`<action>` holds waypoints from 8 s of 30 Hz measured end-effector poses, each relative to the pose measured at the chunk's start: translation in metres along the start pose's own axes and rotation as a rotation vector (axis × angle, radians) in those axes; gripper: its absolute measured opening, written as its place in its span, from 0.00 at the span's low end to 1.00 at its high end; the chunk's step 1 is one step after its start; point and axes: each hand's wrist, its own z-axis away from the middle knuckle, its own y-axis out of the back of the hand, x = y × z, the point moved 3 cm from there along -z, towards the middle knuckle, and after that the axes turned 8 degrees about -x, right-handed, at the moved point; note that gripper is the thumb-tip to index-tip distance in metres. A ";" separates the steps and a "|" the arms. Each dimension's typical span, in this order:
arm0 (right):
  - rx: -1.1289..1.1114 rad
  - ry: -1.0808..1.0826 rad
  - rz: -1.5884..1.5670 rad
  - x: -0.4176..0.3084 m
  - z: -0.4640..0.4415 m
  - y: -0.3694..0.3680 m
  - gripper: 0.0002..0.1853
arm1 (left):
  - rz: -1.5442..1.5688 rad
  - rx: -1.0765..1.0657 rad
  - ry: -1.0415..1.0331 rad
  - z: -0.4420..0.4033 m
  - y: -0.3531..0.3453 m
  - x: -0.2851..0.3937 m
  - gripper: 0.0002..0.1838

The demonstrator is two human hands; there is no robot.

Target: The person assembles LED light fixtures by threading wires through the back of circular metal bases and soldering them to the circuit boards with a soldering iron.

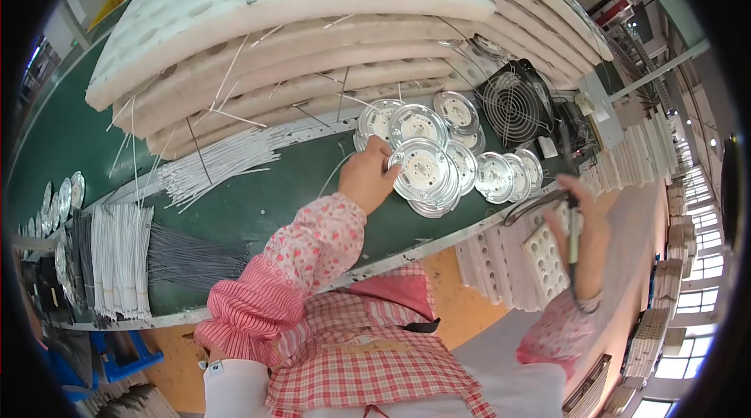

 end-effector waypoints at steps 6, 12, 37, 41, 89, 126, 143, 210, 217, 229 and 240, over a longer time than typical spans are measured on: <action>-0.029 0.118 -0.074 -0.019 0.038 -0.085 0.23 | 0.205 -0.090 0.073 0.034 0.050 -0.015 0.11; -0.051 0.283 -0.300 -0.105 0.019 -0.144 0.28 | -0.814 0.107 -0.299 0.117 0.068 0.017 0.11; -0.465 0.505 -0.843 -0.150 -0.021 -0.210 0.52 | -0.239 0.299 0.042 0.189 0.175 -0.034 0.07; -0.400 0.447 -1.332 -0.140 -0.009 -0.211 0.58 | 0.086 0.305 0.050 0.177 0.154 -0.009 0.09; -0.180 0.357 -0.498 -0.158 -0.012 -0.215 0.48 | -0.708 0.549 0.209 0.126 0.081 0.004 0.14; -0.612 0.122 -1.215 -0.096 -0.008 -0.210 0.13 | -0.675 0.146 -0.161 0.147 0.079 -0.009 0.14; -0.305 0.365 -0.568 -0.149 -0.010 -0.222 0.49 | -0.535 0.018 -0.213 0.131 0.105 -0.019 0.19; -0.260 0.305 -0.872 -0.151 -0.020 -0.218 0.60 | 0.428 0.257 0.330 0.141 0.070 -0.017 0.11; -0.171 0.327 -0.589 -0.153 -0.012 -0.203 0.54 | -0.124 0.212 0.298 0.127 0.075 -0.006 0.21; -0.159 0.489 -0.625 -0.119 0.001 -0.194 0.20 | -0.276 0.028 -0.122 0.149 0.093 -0.013 0.07; -0.289 0.555 -0.875 -0.118 -0.006 -0.183 0.12 | -0.318 0.004 -0.198 0.149 0.094 -0.010 0.06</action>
